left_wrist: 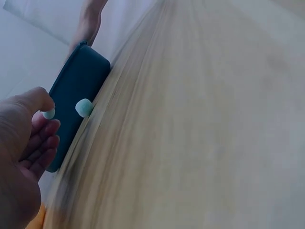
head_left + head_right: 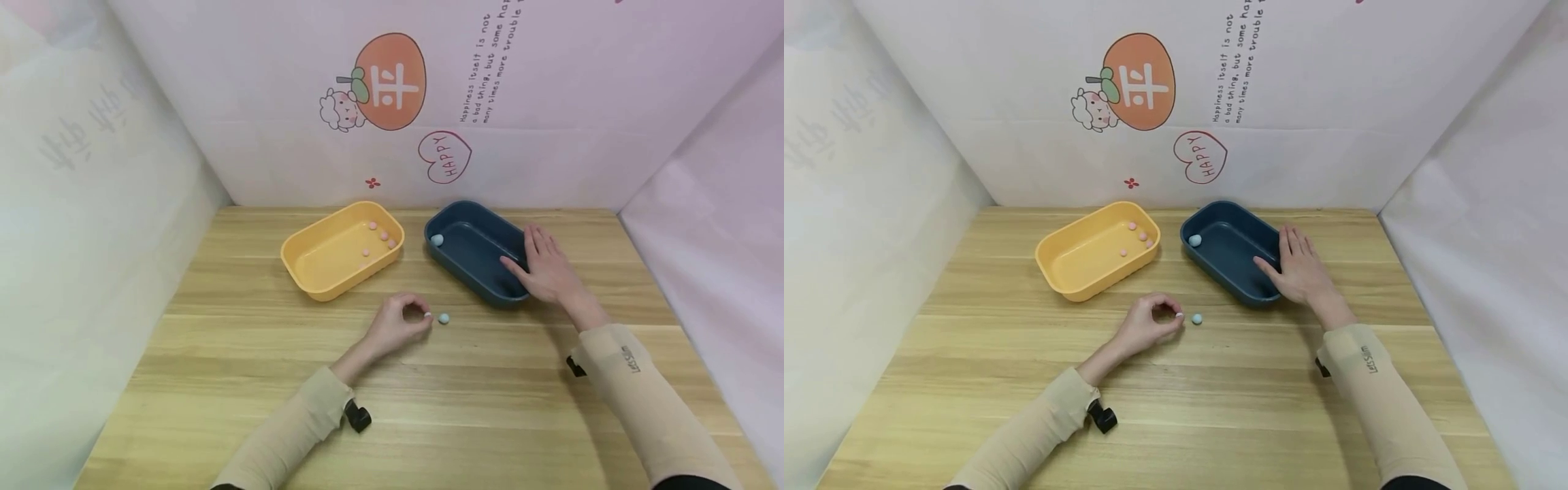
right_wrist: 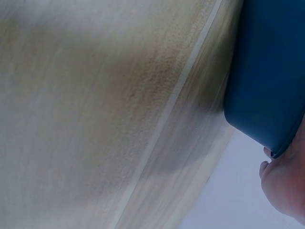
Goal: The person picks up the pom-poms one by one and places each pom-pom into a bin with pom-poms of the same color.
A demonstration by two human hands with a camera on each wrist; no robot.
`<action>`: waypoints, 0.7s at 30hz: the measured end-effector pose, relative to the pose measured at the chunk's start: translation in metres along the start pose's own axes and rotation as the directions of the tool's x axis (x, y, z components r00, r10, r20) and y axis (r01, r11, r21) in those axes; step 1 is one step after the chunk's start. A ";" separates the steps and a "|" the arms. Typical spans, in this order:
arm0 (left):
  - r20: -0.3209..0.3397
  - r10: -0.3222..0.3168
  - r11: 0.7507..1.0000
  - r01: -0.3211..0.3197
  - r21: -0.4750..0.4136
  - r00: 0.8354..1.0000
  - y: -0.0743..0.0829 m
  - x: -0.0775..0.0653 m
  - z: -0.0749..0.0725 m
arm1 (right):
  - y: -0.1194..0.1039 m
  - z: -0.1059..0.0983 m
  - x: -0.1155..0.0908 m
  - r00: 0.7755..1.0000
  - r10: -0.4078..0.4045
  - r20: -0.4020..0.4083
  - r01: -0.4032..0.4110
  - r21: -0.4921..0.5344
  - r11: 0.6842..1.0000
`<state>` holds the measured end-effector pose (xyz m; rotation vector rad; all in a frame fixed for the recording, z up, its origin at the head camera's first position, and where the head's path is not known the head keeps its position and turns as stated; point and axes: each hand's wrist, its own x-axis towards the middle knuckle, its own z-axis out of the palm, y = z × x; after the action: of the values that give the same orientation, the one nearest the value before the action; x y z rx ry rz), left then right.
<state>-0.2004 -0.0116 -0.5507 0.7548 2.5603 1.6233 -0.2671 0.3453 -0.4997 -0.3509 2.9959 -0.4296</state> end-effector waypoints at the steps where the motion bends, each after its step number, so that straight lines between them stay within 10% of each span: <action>1: -0.001 -0.002 1.000 0.002 0.000 1.000 0.000 0.002 0.000 | 0.000 0.000 0.000 1.000 0.001 0.000 -0.001 -0.001 1.000; 21: -0.118 0.173 0.978 -0.157 0.135 0.978 0.002 0.038 0.004 | 0.001 -0.002 0.003 0.999 0.008 0.037 -0.008 -0.017 1.000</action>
<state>-0.2324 0.0077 -0.5417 0.9245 2.7811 1.6168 -0.2700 0.3458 -0.4981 -0.3444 2.9656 -0.3930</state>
